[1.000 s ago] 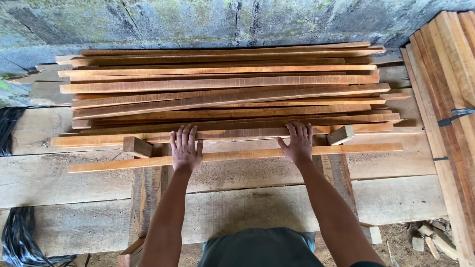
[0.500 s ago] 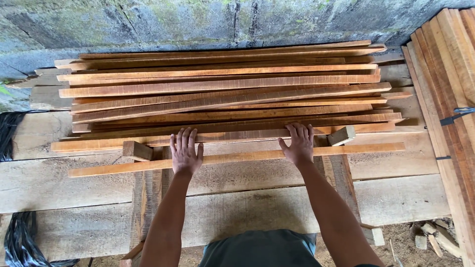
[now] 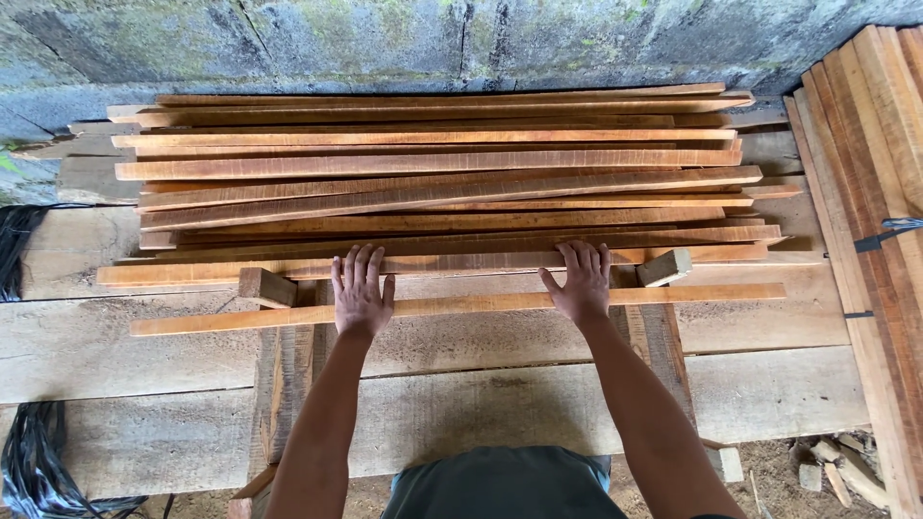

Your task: The recorder bundles several thin wooden slats together using black plastic ties.

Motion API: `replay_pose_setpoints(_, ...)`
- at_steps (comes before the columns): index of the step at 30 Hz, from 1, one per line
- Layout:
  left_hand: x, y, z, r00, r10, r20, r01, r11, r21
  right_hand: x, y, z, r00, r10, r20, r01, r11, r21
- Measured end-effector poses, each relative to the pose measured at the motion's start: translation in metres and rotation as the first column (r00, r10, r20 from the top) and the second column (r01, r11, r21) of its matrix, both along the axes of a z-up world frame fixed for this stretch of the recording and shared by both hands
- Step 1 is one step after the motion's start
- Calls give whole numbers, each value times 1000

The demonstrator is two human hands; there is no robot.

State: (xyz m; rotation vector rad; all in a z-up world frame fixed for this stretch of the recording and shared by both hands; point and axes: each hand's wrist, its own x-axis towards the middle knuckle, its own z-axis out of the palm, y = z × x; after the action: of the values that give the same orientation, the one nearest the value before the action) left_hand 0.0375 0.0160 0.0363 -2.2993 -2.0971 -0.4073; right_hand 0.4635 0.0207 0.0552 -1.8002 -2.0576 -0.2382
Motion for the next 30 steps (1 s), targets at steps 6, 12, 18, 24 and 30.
replay_pose_setpoints(6, -28, 16, -18, 994, -110, 13, 110, 994, 16, 12, 9, -11, 994, 67, 87, -69, 998, 12)
replay_pose_setpoints(12, -50, 54, -11, 978, -209, -16, 208, 961, 180, 26, 42, 6, 945, 237, 226, -283, 938, 198)
replay_pose_setpoints(18, -34, 81, 34, 984, -171, 49, 154, 958, 240, 16, 75, 20, 961, 154, 229, -216, 938, 272)
replay_pose_setpoints(24, -8, 63, -4, 999, 27, 38, -22, 992, -123, -1, 61, -6, 996, -49, 75, 57, 993, -106)
replay_pose_setpoints(30, -7, 58, 7, 999, 37, 24, -31, 973, -231, -9, 44, 12, 994, -109, 5, 102, 919, -381)
